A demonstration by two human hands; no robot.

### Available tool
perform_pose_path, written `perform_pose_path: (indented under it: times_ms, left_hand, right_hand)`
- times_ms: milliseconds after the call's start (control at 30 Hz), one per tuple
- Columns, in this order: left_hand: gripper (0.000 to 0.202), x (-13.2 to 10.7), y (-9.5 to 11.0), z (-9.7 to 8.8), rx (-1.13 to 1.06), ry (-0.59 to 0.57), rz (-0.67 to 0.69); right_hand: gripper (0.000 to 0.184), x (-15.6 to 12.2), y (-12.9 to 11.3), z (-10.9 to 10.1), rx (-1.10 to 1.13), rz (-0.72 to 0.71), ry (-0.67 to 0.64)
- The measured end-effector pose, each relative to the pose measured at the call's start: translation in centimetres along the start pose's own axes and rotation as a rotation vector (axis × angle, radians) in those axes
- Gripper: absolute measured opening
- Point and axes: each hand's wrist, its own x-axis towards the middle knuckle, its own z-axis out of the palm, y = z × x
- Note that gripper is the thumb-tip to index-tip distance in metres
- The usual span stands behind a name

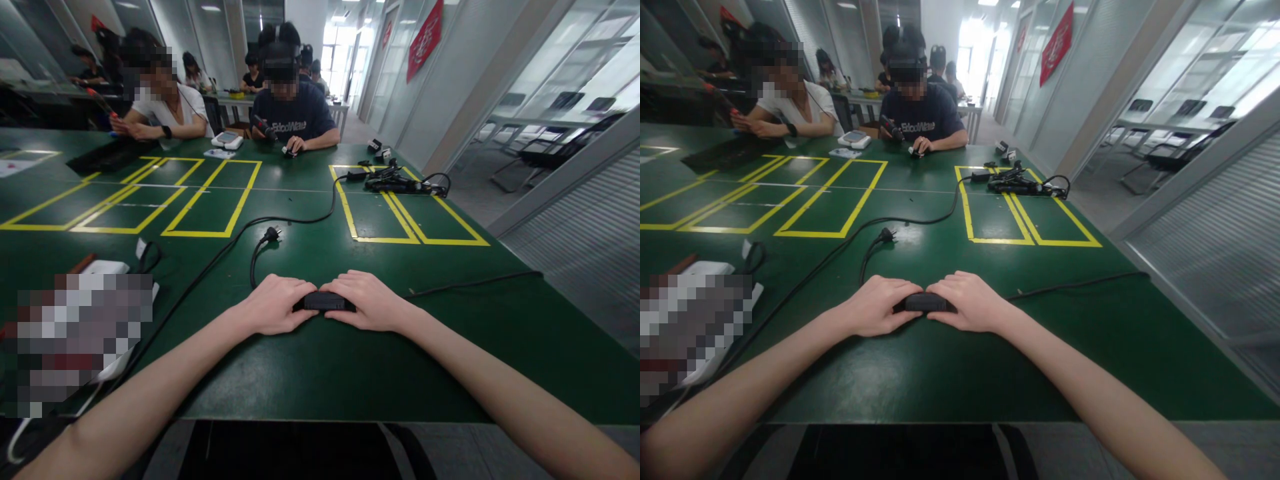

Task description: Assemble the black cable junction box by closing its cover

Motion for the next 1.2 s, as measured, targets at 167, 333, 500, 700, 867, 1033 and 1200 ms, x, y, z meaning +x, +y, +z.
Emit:
perform_pose_path:
  times_ms: [167, 333, 500, 700, 867, 1033, 1200]
  left_hand:
    - [0.026, 0.01, -0.06, 0.24, -0.011, 0.036, 0.014]
    - [0.032, 0.06, -0.17, 0.32, 0.024, 0.029, 0.073]
    - [0.032, 0.05, -0.17, 0.30, 0.068, 0.044, 0.089]
    - [0.036, 0.05, -0.36, 0.29, 0.103, 0.099, 0.143]
    - [0.033, 0.05, -0.45, 0.34, 0.088, 0.089, 0.125]
    - [0.042, -0.01, 0.00, 0.32, 0.063, 0.094, 0.090]
    - [0.038, 0.01, 0.51, 0.57, 0.101, 0.097, 0.036]
  right_hand:
    - [0.033, -0.06, -0.06, 0.00, -0.005, 0.017, -0.002]
    - [0.032, -0.16, -0.02, 0.13, -0.022, 0.016, 0.016]
    - [0.034, -0.15, -0.05, 0.03, -0.005, 0.007, 0.036]
    - [0.028, -0.19, -0.33, -0.04, -0.009, 0.013, 0.014]
    - [0.027, -0.15, -0.29, -0.16, 0.016, 0.009, 0.014]
    - [0.030, -0.29, -0.23, -0.08, -0.102, -0.093, 0.035]
    - [0.037, -0.25, -0.37, -0.39, -0.246, -0.176, 0.094]
